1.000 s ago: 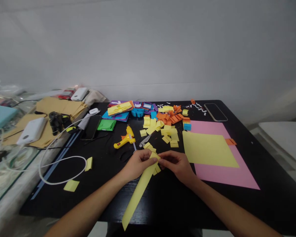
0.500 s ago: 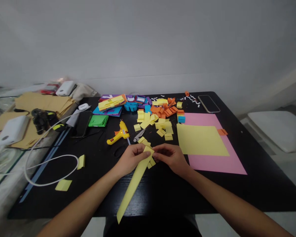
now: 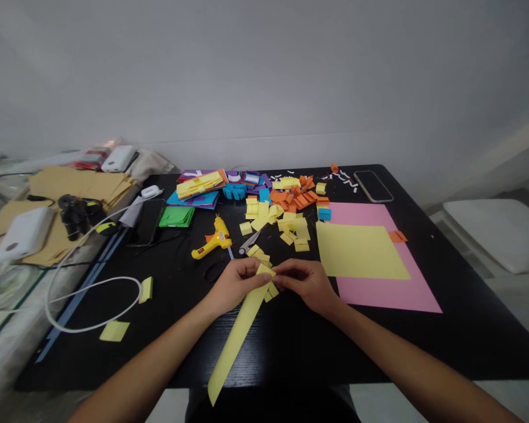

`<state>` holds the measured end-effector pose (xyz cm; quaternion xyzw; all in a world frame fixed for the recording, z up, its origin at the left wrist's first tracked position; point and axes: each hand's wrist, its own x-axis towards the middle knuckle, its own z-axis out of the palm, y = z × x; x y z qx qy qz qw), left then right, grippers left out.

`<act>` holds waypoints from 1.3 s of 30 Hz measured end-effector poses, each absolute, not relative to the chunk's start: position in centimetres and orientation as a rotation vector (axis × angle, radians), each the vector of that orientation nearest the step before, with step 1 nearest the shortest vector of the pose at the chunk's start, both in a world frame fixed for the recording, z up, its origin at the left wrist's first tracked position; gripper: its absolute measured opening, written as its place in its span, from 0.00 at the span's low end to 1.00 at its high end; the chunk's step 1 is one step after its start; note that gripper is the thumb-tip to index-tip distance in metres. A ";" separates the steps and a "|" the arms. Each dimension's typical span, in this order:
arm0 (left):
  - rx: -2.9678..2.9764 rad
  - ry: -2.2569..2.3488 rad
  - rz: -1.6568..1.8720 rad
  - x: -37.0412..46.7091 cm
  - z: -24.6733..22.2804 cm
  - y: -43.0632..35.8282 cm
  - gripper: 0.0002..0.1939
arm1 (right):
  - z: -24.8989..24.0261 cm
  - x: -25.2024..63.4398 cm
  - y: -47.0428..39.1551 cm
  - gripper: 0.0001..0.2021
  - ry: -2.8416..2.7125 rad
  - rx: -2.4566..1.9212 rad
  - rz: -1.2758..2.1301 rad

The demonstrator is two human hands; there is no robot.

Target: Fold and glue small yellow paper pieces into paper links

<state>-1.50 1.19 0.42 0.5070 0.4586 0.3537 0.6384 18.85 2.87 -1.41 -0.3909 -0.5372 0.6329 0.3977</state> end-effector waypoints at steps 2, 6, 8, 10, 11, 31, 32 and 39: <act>1.132 1.033 0.804 -1.5 0.3 1.2 0.20 | -1.4 18.8 2.9 0.10 -1.374 -0.986 1.594; 1.107 1.044 0.799 -1.4 0.4 1.2 0.21 | -1.4 18.8 2.9 0.09 -1.397 -0.974 1.583; 1.116 1.053 0.801 -1.4 0.5 1.2 0.21 | -1.4 18.8 2.9 0.09 -1.405 -0.967 1.585; 1.121 1.054 0.797 -1.3 0.5 1.2 0.21 | -1.5 18.8 2.9 0.09 -1.405 -0.966 1.589; 1.119 1.051 0.794 -1.3 0.5 1.2 0.21 | -1.5 18.9 2.9 0.09 -1.402 -0.965 1.593; 1.124 1.040 0.760 -1.5 0.1 1.3 0.15 | -1.5 19.0 2.9 0.09 -1.415 -0.973 1.629; 1.123 1.037 0.758 -1.5 0.0 1.3 0.15 | -1.5 19.0 2.9 0.08 -1.415 -0.971 1.632; 1.135 1.008 0.752 -1.6 0.0 1.4 0.15 | -1.6 19.0 2.9 0.08 -1.415 -0.952 1.640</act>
